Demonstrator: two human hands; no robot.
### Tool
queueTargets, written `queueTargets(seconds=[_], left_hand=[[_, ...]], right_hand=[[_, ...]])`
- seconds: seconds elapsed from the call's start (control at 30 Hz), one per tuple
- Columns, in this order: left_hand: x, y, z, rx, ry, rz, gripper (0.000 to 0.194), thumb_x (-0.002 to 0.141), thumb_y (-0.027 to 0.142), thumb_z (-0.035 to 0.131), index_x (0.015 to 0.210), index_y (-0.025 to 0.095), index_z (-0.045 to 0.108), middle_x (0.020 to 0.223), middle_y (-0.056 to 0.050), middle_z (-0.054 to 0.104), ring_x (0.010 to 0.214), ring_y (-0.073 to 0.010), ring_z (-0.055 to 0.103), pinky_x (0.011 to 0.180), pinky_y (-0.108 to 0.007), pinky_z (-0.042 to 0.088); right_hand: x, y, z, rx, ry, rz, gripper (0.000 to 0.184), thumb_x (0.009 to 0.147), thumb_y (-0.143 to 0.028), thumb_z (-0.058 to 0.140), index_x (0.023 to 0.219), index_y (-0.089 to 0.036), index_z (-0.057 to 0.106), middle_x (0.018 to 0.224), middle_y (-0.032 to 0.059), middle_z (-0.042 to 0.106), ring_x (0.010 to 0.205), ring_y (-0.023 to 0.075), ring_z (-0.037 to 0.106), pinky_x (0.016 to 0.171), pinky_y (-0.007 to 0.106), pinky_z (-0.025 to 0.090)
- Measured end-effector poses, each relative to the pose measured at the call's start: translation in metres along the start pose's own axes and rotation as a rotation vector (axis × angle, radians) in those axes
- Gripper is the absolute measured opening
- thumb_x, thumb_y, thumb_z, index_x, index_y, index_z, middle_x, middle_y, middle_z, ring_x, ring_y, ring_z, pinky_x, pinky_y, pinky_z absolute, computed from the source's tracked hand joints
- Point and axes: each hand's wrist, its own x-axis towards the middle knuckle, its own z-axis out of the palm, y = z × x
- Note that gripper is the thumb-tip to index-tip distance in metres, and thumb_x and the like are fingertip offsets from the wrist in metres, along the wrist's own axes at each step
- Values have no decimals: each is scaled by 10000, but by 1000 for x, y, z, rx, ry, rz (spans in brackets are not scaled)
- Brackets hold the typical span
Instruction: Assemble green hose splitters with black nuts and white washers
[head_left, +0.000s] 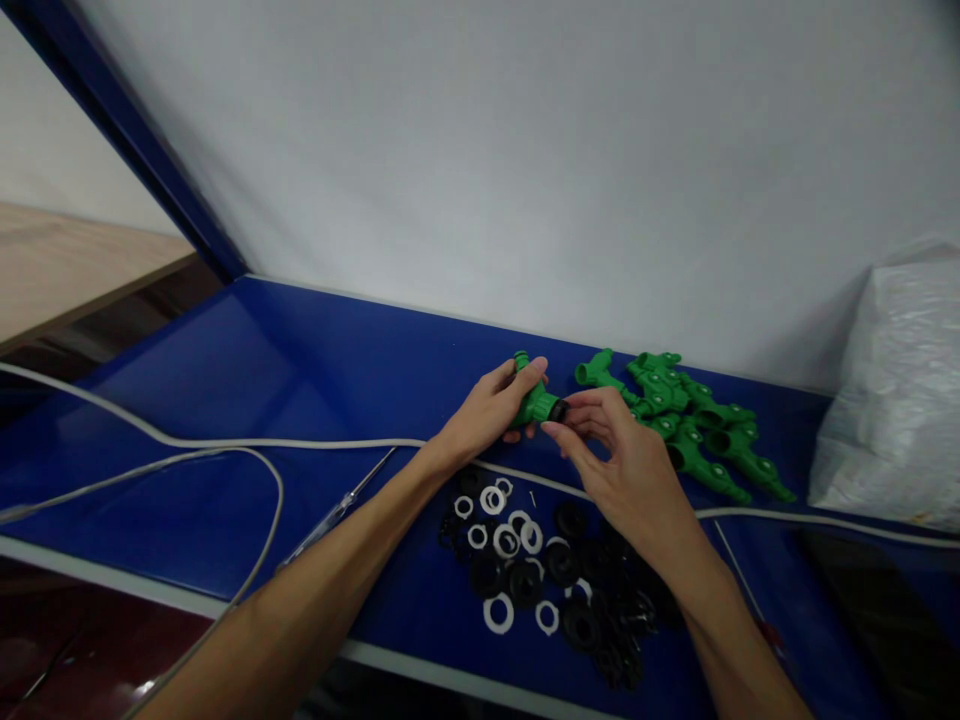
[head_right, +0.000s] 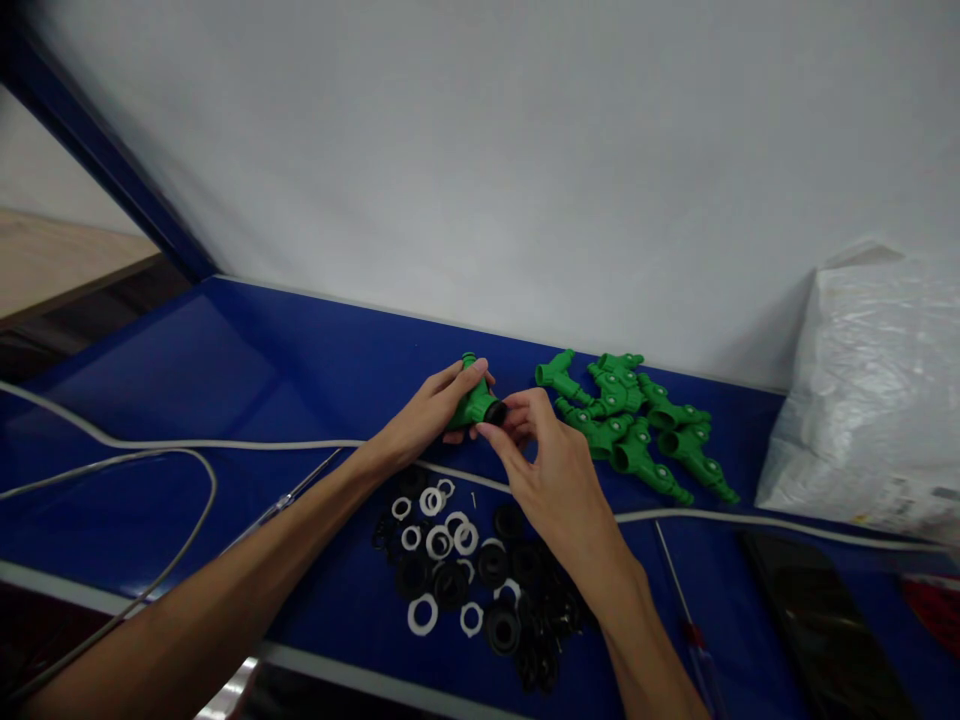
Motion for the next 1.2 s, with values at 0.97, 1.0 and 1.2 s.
queueTargets(seconds=[0.97,1.0,1.2], left_hand=[[-1,4,-1,18,-1,-18,460,952,636,528,1000,183,593,716,20,564,521,-83,538,400,-171,362],[-1,5,-1,6,-1,-30,458,955,635,524,994,183,590,708,22,560,511,-80,532,397,-169,353],[-2,3,-1,46,4,-19,458,952,638,525,1009,189,593,710,15,577,513,-88,543,398,-176,364]], right_hand=[[-3,-7,7,19,55,-4,258,934,-417,682,1049,-240,532,870,27,702,727,187,693,682,329,554],[-3,-6,6,-40,62,-60,250,931,-385,687,1071,-242,538,917,41,713,771,198,703,720,342,559],[-4,-5,7,5,16,-31,217,962,-400,644,1040,-249,509,873,32,722,769,199,714,688,325,549]])
